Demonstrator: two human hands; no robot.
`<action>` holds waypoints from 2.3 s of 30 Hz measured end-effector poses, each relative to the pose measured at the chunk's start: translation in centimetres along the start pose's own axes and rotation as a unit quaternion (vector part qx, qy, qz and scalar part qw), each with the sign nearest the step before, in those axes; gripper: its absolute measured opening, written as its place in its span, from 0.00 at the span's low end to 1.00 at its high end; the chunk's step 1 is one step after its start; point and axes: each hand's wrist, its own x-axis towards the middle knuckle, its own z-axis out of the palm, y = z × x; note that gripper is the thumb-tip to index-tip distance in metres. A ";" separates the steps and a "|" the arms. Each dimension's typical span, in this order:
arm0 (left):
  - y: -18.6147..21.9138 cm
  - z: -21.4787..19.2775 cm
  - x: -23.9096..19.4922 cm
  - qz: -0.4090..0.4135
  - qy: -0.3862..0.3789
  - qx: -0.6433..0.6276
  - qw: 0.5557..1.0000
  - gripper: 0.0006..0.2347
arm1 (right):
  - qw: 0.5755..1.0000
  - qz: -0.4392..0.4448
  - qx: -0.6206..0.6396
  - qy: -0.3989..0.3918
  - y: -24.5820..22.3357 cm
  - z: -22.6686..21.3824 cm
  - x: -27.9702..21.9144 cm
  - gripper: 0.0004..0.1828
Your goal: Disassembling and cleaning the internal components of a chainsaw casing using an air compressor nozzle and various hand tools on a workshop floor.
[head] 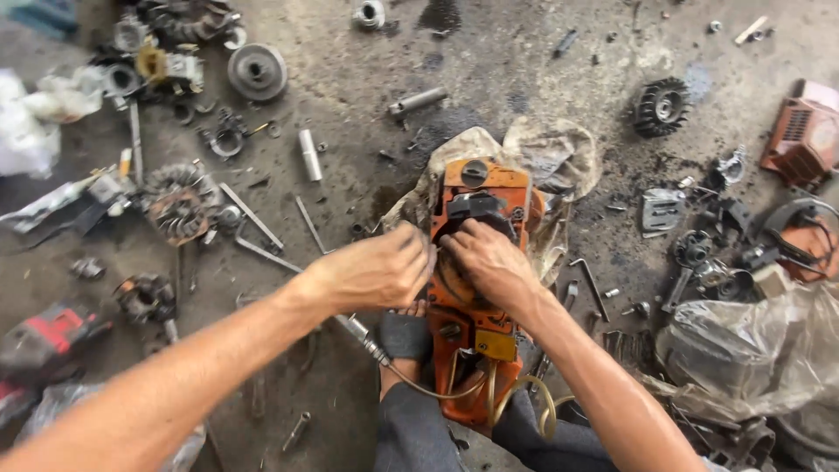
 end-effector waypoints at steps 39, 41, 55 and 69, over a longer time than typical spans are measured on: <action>2.7 -2.5 6.6 -0.710 0.088 -0.605 0.349 0.16 | 0.981 0.059 -0.013 -0.183 -1.4 -1.1 1.2 0.17; 2.6 -2.9 5.3 -0.681 0.034 -0.557 0.473 0.16 | 0.983 0.048 -0.015 -0.176 -1.6 -0.9 1.3 0.17; -2.6 3.0 -0.3 0.034 -0.100 -0.019 0.994 0.13 | 0.986 0.054 -0.008 0.159 -1.9 2.9 0.8 0.08; 2.8 -5.3 10.0 -0.558 -0.429 -0.145 0.695 0.22 | 0.996 0.061 0.006 -0.069 -2.0 2.0 2.6 0.07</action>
